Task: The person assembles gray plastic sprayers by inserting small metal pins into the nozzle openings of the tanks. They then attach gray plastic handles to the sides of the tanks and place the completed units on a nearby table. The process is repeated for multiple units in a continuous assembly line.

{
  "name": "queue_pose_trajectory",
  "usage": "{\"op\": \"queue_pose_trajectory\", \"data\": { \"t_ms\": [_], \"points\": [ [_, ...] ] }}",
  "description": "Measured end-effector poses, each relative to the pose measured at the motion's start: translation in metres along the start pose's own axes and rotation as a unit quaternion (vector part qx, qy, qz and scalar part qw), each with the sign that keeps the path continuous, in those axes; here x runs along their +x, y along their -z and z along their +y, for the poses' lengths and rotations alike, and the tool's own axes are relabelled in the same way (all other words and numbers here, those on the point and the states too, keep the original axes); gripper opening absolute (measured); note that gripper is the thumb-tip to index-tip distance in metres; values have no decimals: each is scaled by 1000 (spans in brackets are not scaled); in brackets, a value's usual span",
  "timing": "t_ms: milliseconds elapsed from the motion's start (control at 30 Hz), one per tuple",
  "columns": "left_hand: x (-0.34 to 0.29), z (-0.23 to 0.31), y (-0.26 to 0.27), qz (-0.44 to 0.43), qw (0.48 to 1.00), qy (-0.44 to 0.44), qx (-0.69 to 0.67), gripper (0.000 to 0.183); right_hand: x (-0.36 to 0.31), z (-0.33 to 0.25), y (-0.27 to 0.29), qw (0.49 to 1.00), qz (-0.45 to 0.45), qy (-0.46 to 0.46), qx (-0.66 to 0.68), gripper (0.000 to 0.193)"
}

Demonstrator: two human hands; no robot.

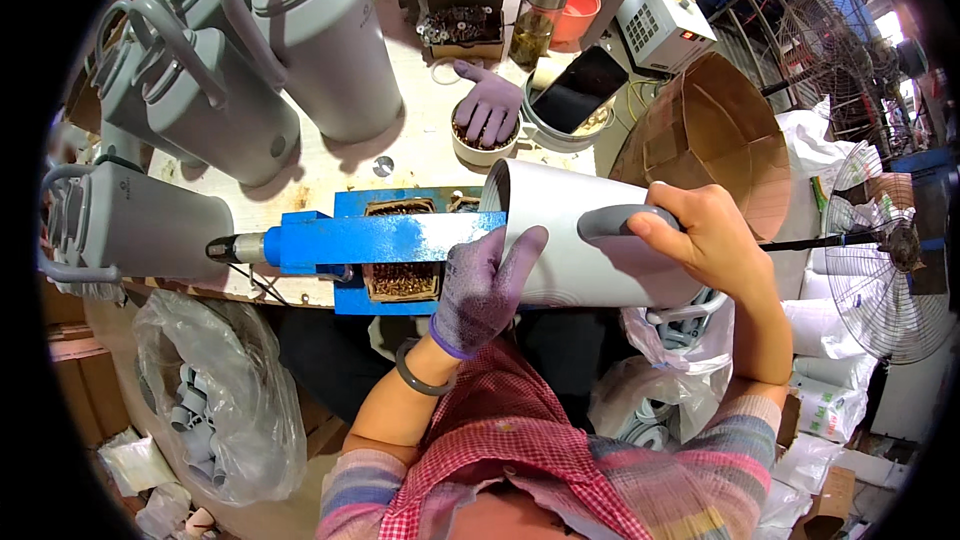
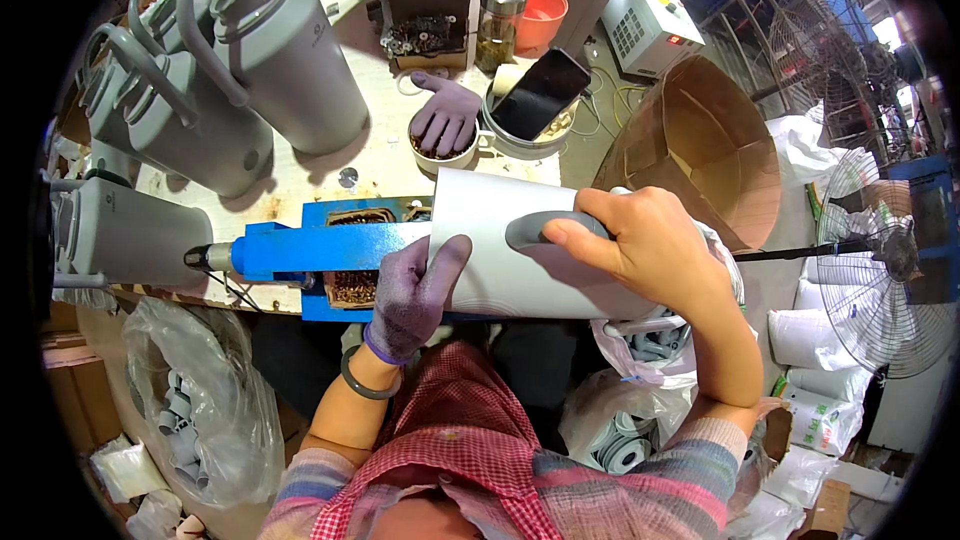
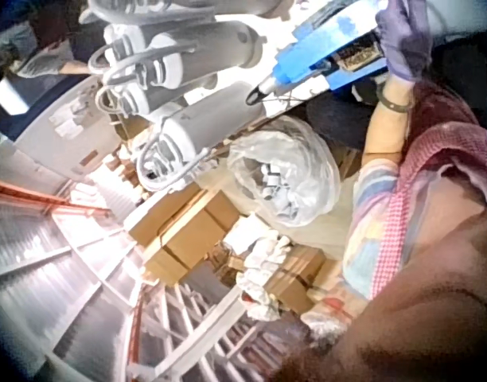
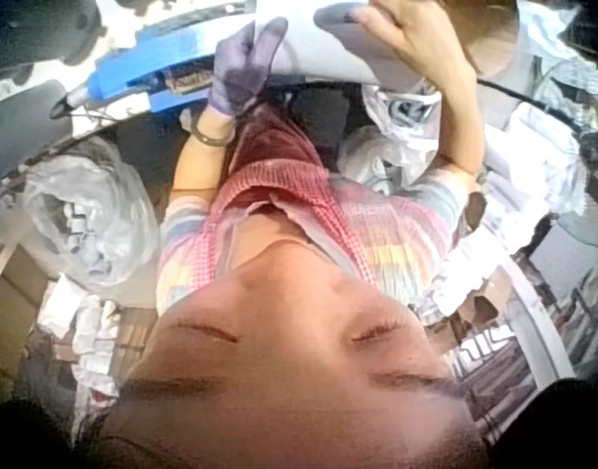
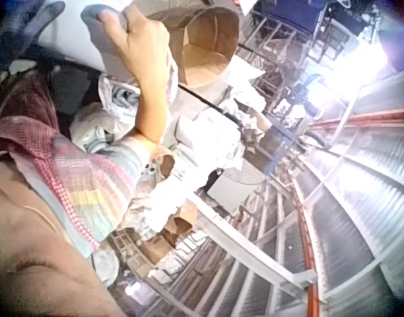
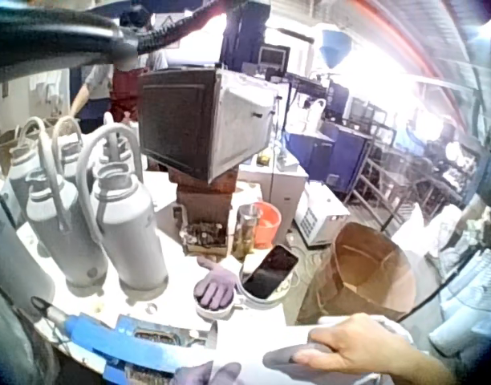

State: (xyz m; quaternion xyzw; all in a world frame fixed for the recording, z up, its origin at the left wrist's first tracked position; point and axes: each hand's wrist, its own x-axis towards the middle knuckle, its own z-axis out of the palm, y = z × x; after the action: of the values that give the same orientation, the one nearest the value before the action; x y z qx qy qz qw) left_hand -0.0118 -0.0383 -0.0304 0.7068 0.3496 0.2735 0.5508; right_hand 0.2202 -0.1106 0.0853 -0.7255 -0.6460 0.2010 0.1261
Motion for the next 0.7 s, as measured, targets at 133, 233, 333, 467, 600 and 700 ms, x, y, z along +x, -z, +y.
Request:
{"op": "queue_pose_trajectory", "data": {
  "t_ms": [133, 233, 333, 467, 600, 700],
  "points": [
    [3, -20, -6, 103, 929, -288, 210, 17, 4, 0, -1, 999, 1, 19, -28, 50],
    [4, -24, -7, 81, 944, -264, 182, 20, 8, -4, 2, 999, -21, 1, -42, 51],
    [3, -15, -7, 24, 993, -115, 17, 26, 11, -1, 4, 998, -37, 11, -49, 53],
    [3, 2, -3, 5, 995, -34, -89, 30, 9, -3, 2, 997, -35, 18, -65, 56],
    [4, -3, -7, 22, 995, -44, -90, 29, 11, -7, 3, 994, -40, 10, -97, 58],
    [1, -11, -7, 16, 994, -99, -31, 24, 9, -5, 1, 996, -30, 16, -85, 59]
  ]
}}
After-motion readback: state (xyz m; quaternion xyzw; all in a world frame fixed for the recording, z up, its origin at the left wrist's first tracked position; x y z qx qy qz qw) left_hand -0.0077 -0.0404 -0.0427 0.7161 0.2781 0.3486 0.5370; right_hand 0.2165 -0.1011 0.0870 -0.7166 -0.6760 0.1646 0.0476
